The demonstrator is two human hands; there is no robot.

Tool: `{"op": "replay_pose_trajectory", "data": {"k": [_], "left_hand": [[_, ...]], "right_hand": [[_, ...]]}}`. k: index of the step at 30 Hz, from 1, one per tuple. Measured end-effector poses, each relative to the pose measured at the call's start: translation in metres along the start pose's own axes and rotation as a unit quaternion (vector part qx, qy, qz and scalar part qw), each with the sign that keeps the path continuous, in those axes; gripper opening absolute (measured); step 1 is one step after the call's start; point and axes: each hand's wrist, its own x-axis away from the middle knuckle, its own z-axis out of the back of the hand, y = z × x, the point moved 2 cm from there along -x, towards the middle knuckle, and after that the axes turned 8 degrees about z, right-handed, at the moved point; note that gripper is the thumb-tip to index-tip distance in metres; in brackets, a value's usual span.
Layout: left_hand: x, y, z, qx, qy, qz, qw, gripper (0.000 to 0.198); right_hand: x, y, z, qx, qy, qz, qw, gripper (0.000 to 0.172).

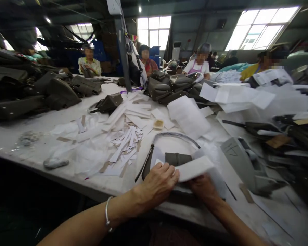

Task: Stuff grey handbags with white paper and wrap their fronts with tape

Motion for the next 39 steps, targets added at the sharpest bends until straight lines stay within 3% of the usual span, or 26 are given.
{"op": "replay_pose_trajectory", "data": {"k": [3, 6, 8, 9, 12, 15, 18, 22, 28, 31, 35, 39], "left_hand": [[0.006, -0.003, -0.006, -0.002, -0.021, 0.022, 1.0, 0.037], [0.007, -0.003, -0.001, -0.016, -0.027, 0.035, 0.999, 0.04], [0.008, -0.001, 0.001, -0.025, -0.028, 0.036, 0.999, 0.041], [0.007, 0.0, 0.001, -0.028, -0.027, 0.035, 0.999, 0.041], [0.007, 0.002, 0.001, -0.039, -0.015, 0.03, 0.999, 0.043], [0.008, 0.003, -0.001, -0.051, -0.01, 0.025, 0.998, 0.044], [0.012, 0.005, -0.007, -0.061, 0.005, 0.009, 0.998, 0.043], [0.018, 0.005, -0.019, -0.051, 0.083, -0.025, 0.995, 0.042], [0.024, -0.003, -0.032, 0.041, 0.152, -0.106, 0.982, 0.027], [0.026, -0.007, -0.034, 0.09, 0.132, -0.104, 0.982, 0.027], [0.028, -0.012, -0.036, 0.166, 0.075, -0.012, 0.983, 0.035], [0.029, -0.01, -0.034, 0.121, 0.067, 0.011, 0.99, 0.032]], "right_hand": [[-0.004, 0.002, 0.015, -0.066, -0.025, -0.027, 0.997, 0.029], [-0.005, -0.001, 0.042, -0.049, 0.084, -0.056, 0.994, 0.022], [-0.001, -0.006, 0.059, 0.0, 0.153, -0.021, 0.988, 0.041], [0.002, -0.009, 0.065, 0.024, 0.158, 0.012, 0.987, 0.051], [0.008, -0.016, 0.073, 0.094, 0.096, 0.121, 0.983, 0.058], [0.01, -0.016, 0.072, 0.1, 0.026, 0.21, 0.972, 0.04], [0.011, -0.012, 0.068, 0.06, -0.019, 0.248, 0.967, 0.031], [0.011, -0.013, 0.066, 0.067, -0.056, 0.225, 0.97, 0.035], [0.005, -0.02, 0.066, 0.056, -0.071, 0.156, 0.984, 0.027], [0.007, -0.012, 0.062, 0.022, -0.108, 0.149, 0.983, 0.028], [0.013, 0.006, 0.057, -0.022, -0.163, 0.148, 0.975, 0.037], [0.01, 0.009, 0.062, -0.021, -0.208, 0.161, 0.965, 0.045]]}}
